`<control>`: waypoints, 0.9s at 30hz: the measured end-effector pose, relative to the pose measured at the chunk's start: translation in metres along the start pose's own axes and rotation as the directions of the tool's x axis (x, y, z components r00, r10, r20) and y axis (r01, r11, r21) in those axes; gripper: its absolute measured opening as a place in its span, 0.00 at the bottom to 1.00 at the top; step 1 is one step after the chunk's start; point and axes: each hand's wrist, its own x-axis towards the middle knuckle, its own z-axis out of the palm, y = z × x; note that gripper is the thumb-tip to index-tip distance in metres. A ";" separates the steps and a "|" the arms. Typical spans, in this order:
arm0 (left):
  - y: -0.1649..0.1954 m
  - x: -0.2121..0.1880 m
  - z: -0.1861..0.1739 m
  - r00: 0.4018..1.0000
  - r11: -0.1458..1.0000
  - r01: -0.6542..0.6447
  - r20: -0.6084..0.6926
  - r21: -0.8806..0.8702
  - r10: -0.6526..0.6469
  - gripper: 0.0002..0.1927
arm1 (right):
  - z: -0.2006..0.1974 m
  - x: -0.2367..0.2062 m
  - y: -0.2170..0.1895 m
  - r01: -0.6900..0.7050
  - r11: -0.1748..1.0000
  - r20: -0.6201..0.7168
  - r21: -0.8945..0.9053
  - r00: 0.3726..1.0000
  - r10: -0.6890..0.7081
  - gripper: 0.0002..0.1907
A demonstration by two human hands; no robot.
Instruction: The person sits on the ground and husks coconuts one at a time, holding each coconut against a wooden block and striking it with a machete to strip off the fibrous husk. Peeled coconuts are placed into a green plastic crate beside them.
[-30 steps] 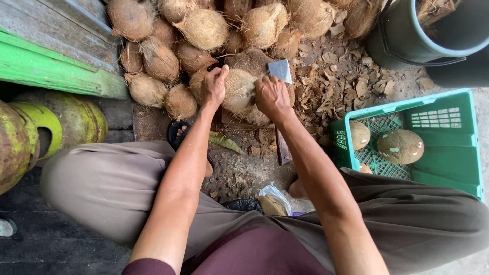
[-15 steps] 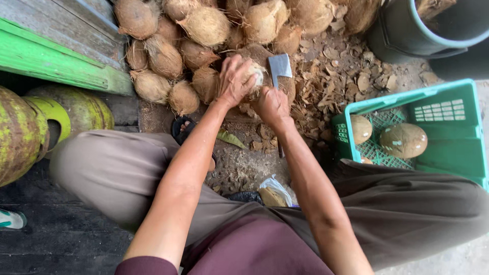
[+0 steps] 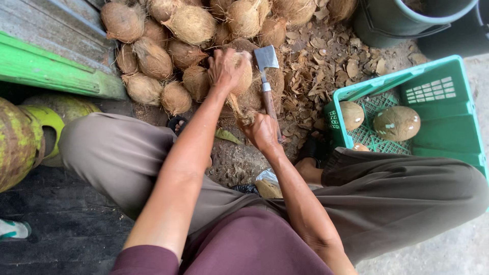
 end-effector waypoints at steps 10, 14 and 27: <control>-0.016 0.006 0.001 0.967 0.966 0.244 0.093 -0.079 -0.237 0.47 | -0.003 -0.023 0.000 -0.008 0.999 0.008 0.048 1.000 0.008 0.17; -0.021 0.015 -0.009 0.779 0.699 0.617 0.155 -0.361 -0.607 0.52 | -0.025 -0.077 -0.018 0.099 0.995 0.162 -0.011 0.982 -0.096 0.15; -0.037 -0.002 -0.006 0.970 0.971 0.186 0.182 -0.147 -0.158 0.46 | -0.325 -0.006 0.049 0.067 0.801 -0.401 -0.595 0.839 -0.369 0.10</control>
